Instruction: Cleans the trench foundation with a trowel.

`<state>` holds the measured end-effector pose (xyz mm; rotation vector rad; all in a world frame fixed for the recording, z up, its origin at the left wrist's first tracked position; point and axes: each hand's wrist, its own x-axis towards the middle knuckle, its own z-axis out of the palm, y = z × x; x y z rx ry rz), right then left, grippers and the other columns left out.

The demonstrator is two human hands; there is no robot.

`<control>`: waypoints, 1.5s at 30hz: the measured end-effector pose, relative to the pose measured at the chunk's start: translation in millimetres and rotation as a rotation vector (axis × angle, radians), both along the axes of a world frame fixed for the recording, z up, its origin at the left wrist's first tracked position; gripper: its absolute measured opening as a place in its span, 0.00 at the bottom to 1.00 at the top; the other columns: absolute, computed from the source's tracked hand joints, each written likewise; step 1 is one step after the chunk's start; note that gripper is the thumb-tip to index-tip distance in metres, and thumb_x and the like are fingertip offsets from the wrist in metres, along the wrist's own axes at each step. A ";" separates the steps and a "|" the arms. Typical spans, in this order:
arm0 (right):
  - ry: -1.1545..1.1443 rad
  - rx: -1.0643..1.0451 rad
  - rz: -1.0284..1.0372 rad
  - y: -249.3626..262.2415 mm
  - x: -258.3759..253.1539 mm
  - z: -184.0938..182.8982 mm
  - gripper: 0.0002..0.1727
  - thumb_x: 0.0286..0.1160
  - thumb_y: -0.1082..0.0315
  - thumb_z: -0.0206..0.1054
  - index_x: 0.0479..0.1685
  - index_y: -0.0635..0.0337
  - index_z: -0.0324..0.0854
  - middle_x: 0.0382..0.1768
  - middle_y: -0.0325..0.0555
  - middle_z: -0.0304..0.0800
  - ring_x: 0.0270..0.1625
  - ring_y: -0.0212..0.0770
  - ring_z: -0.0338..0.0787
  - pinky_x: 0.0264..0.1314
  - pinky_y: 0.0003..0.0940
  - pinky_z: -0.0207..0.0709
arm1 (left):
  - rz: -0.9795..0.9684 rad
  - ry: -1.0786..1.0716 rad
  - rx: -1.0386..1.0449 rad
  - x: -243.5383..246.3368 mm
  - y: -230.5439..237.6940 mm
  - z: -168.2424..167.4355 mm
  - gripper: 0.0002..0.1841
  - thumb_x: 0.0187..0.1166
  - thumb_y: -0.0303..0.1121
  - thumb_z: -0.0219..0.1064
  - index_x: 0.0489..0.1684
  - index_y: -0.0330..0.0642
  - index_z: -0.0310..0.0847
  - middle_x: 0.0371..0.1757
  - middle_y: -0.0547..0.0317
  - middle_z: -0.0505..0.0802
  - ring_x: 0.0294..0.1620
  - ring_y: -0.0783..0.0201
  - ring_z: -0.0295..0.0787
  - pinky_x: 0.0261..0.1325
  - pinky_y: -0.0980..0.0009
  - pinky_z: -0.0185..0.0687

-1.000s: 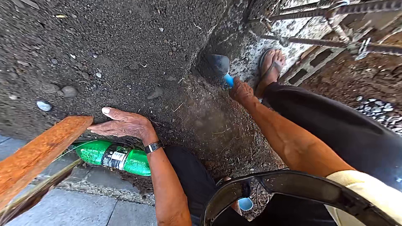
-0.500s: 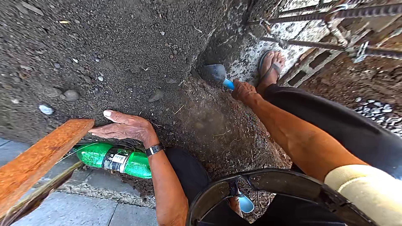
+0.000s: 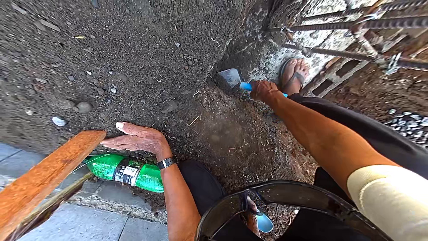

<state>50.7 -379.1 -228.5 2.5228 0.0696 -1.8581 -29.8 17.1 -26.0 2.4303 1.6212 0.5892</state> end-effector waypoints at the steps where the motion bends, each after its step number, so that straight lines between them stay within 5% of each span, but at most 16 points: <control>1: 0.003 0.011 0.006 -1.9 -0.6 1.8 0.24 0.69 0.59 0.72 0.65 0.54 0.81 0.56 0.69 0.89 0.60 0.74 0.89 0.50 0.80 0.77 | -0.004 -0.003 -0.003 -0.5 -0.4 0.3 0.39 0.95 0.49 0.45 0.94 0.29 0.35 0.92 0.27 0.50 0.94 0.40 0.46 0.93 0.58 0.45; 10: 0.056 0.046 -0.003 -17.7 -4.7 6.9 0.19 0.64 0.60 0.76 0.56 0.53 0.87 0.53 0.64 0.91 0.60 0.69 0.89 0.54 0.79 0.76 | -0.001 0.050 0.010 -2.9 -1.8 2.4 0.40 0.94 0.51 0.43 0.94 0.27 0.37 0.92 0.26 0.49 0.94 0.37 0.45 0.92 0.54 0.47; 18: -0.002 0.067 -0.100 -36.7 -12.9 89.3 0.22 0.66 0.63 0.77 0.61 0.56 0.85 0.54 0.66 0.91 0.61 0.70 0.89 0.57 0.79 0.76 | 0.059 0.147 0.024 -8.2 2.9 0.9 0.44 0.92 0.58 0.44 0.94 0.28 0.38 0.93 0.26 0.48 0.93 0.35 0.46 0.91 0.50 0.47; 23: -0.159 0.000 -0.228 -31.3 -5.7 221.2 0.18 0.74 0.56 0.73 0.59 0.52 0.86 0.46 0.65 0.92 0.49 0.70 0.91 0.47 0.79 0.77 | 0.085 0.141 -0.038 -9.2 3.0 2.5 0.47 0.89 0.63 0.44 0.94 0.30 0.40 0.94 0.28 0.44 0.95 0.33 0.40 0.91 0.43 0.42; 26: -0.279 -0.054 -0.132 -10.0 11.5 299.5 0.16 0.69 0.55 0.74 0.54 0.48 0.86 0.39 0.60 0.92 0.44 0.68 0.91 0.40 0.75 0.78 | 0.094 0.109 -0.055 -9.1 3.7 3.5 0.49 0.88 0.66 0.42 0.94 0.29 0.39 0.94 0.29 0.42 0.96 0.34 0.36 0.92 0.42 0.37; 30: -0.424 0.066 -0.070 80.3 30.1 414.1 0.16 0.68 0.59 0.71 0.53 0.49 0.80 0.27 0.51 0.86 0.31 0.60 0.89 0.29 0.64 0.78 | 0.088 0.121 -0.083 -7.0 2.9 8.2 0.49 0.88 0.66 0.41 0.94 0.28 0.42 0.94 0.27 0.45 0.95 0.30 0.38 0.89 0.35 0.38; 33: -0.623 0.344 -0.060 168.2 21.0 462.5 0.18 0.63 0.59 0.74 0.52 0.49 0.79 0.26 0.39 0.84 0.24 0.46 0.87 0.20 0.49 0.78 | 0.076 0.106 -0.035 -9.7 5.3 -1.9 0.52 0.86 0.69 0.40 0.94 0.27 0.41 0.94 0.27 0.44 0.95 0.31 0.36 0.89 0.34 0.35; 35: -0.708 0.571 -0.082 204.5 10.2 468.4 0.11 0.73 0.62 0.70 0.52 0.48 0.82 0.33 0.39 0.86 0.30 0.41 0.88 0.22 0.41 0.80 | 0.058 -0.004 0.083 -15.7 12.4 -30.7 0.52 0.84 0.68 0.43 0.92 0.26 0.45 0.94 0.29 0.45 0.95 0.32 0.35 0.89 0.33 0.30; 37: -0.682 0.622 -0.118 211.1 3.4 462.7 0.09 0.78 0.64 0.66 0.53 0.47 0.81 0.37 0.40 0.86 0.35 0.42 0.89 0.27 0.40 0.82 | 0.076 0.074 -0.026 -12.1 6.5 -11.0 0.49 0.87 0.64 0.43 0.93 0.27 0.42 0.95 0.29 0.43 0.96 0.31 0.33 0.89 0.32 0.34; 45: -0.185 0.220 -0.241 71.3 -17.1 419.0 0.19 0.82 0.53 0.61 0.65 0.51 0.76 0.42 0.51 0.91 0.47 0.55 0.93 0.47 0.61 0.85 | 0.076 0.115 -0.042 -2.7 -1.8 9.5 0.50 0.87 0.66 0.43 0.91 0.24 0.47 0.93 0.26 0.47 0.94 0.30 0.40 0.87 0.32 0.40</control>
